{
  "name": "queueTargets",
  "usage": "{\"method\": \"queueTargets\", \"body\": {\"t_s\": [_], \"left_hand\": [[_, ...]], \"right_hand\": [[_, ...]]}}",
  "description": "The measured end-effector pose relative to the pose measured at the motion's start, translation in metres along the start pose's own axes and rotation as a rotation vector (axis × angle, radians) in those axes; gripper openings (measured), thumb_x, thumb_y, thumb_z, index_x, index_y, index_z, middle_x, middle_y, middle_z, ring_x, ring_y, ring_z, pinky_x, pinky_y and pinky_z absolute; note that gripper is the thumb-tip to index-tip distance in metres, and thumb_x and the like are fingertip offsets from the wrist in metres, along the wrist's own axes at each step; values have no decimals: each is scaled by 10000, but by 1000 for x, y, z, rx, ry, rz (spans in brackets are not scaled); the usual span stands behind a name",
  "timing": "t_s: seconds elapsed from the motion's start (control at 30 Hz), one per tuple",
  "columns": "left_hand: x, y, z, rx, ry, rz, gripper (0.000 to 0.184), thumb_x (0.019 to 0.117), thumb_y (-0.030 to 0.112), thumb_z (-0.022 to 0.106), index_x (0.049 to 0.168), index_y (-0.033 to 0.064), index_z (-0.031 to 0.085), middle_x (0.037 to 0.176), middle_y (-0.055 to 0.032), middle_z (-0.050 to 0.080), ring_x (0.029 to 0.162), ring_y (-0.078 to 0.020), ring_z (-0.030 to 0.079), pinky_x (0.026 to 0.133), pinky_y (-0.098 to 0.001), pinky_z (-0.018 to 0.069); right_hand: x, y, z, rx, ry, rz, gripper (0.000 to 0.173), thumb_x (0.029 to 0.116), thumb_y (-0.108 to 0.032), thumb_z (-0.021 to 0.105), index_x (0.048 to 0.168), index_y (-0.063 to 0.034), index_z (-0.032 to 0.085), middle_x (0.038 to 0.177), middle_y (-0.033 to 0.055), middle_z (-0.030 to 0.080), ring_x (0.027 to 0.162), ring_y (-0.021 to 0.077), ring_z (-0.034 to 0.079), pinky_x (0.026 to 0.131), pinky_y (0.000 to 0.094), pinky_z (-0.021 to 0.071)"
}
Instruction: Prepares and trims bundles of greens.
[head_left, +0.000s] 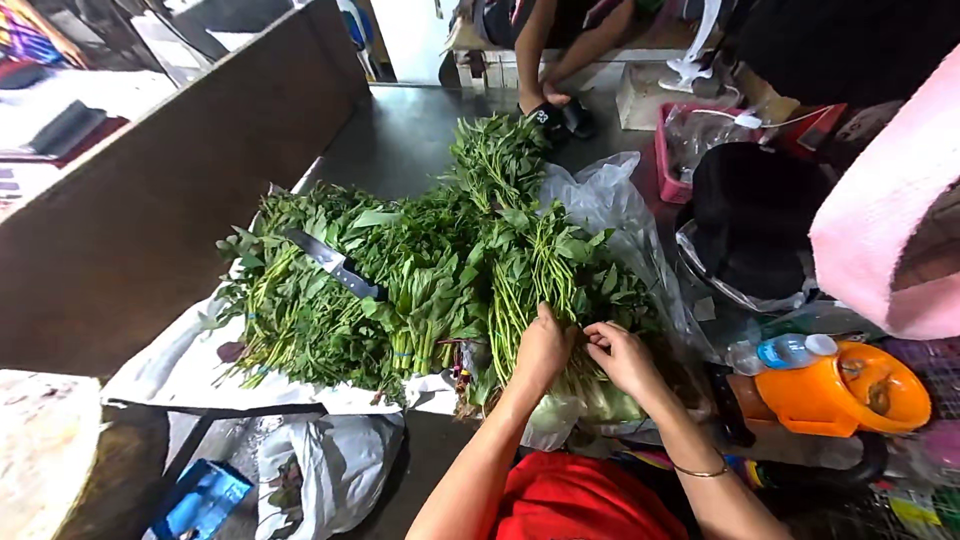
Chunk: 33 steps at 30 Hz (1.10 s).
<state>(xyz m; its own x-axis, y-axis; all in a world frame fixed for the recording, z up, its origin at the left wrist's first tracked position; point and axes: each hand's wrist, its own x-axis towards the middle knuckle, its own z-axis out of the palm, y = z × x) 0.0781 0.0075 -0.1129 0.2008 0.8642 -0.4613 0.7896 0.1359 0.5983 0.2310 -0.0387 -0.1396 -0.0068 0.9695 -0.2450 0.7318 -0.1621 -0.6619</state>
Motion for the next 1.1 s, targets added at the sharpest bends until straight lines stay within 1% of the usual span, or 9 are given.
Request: {"method": "queueTargets", "body": {"t_s": [0.1,0.27,0.43,0.53,0.67,0.8,0.97,1.03,1.1], "left_hand": [[6,-10,6,-104,37,26,616,1003,250,592,1525,29,350,1204,-207,673,1131,-344,671,982,-525,525],[15,-49,6,-773,117,120,484,1033,125,502,1482,-28,410,1226,-230,638,1059,-255,656,927,-429,539],[-7,-26,-2,-878,342,372,513,1018,104,438,1512,-15,367,1280,-226,600,1085,-198,641,946,-374,532],[-26,-13,19,-824,418,403,552,1045,94,422,1552,-29,241,1242,-231,613,1011,-183,666,879,-349,558],[-18,-37,53,-527,192,204,607,1066,100,480,1592,-13,200,1492,-279,477,1283,-332,590,1081,-460,479],[-17,-41,45,-567,95,107,646,1048,114,521,1602,45,196,1290,-249,618,1096,-312,670,959,-469,538],[-24,-32,32,-429,78,160,716,1038,166,565,1606,4,162,1376,-274,570,1208,-337,630,1040,-471,497],[-31,-28,32,-282,128,207,741,998,150,618,1608,27,216,1500,-277,458,1299,-364,567,1079,-464,478],[-37,-27,38,-144,258,272,597,964,131,644,1523,50,449,1498,-276,445,1285,-383,561,1049,-454,500]], "right_hand": [[-2,9,-2,3,50,-1,278,1006,-85,585,1260,-3,663,1214,190,677,1094,273,673,996,404,526],[-3,18,-17,198,162,0,279,1011,-71,532,1240,37,651,1182,215,671,1042,263,671,944,399,534],[-11,-6,-38,350,249,-170,314,1006,-76,482,1215,56,675,1177,166,637,1039,147,611,909,278,508],[-24,-24,-53,183,228,-284,317,1020,-91,468,1216,47,674,1109,154,635,881,133,620,778,260,531],[-8,-4,-35,22,-188,-4,387,1086,-131,429,1428,4,552,1262,207,666,1111,303,669,1025,461,502],[-15,5,-19,172,-188,61,402,1095,-153,429,1467,-24,513,1127,140,695,849,195,667,779,361,551],[-17,10,-18,363,-150,88,321,1084,-151,474,1356,-15,574,1096,112,692,848,146,666,736,317,553],[-16,15,-18,423,-107,92,308,1067,-143,500,1325,-19,614,1107,119,678,866,152,664,739,321,559],[-16,18,-21,506,-64,93,281,1060,-116,507,1278,-7,646,1088,108,674,850,133,648,727,294,545]]}}
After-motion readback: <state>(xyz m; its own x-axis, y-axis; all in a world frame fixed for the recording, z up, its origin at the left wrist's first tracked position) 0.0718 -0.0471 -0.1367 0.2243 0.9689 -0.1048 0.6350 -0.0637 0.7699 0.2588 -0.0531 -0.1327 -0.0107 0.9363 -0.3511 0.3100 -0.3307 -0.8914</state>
